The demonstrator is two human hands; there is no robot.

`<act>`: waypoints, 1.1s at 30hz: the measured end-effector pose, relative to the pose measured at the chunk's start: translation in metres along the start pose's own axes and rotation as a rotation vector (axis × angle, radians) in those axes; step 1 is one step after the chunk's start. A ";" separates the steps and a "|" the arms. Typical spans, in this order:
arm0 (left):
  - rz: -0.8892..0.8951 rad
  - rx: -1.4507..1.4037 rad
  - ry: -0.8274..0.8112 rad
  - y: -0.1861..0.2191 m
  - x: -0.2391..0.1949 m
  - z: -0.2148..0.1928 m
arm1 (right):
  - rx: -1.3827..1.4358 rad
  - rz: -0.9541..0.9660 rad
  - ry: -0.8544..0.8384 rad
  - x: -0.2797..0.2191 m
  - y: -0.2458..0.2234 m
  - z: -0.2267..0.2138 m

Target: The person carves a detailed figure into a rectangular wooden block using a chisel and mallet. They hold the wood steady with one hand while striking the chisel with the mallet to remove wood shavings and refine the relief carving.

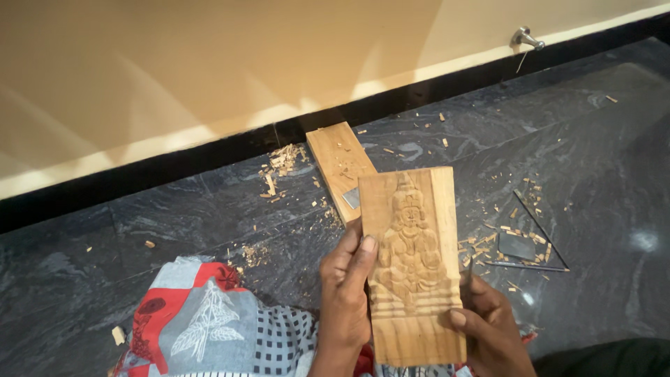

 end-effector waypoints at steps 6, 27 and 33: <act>-0.049 -0.092 0.015 0.001 -0.001 0.001 | 0.051 0.016 -0.043 0.003 0.004 -0.007; -0.048 -0.014 0.057 0.012 -0.005 0.005 | 0.086 0.026 0.016 -0.008 -0.008 0.024; -0.045 0.016 0.064 0.014 -0.006 0.007 | 0.106 0.035 0.026 -0.008 -0.008 0.027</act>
Point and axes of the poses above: each hand's wrist, its own x-axis towards the middle knuckle, its own z-axis out of the palm, y = z × x, the point moved 3 cm from there along x, towards the middle knuckle, and after that the axes turned 12 degrees about x, right-handed, at the moved point
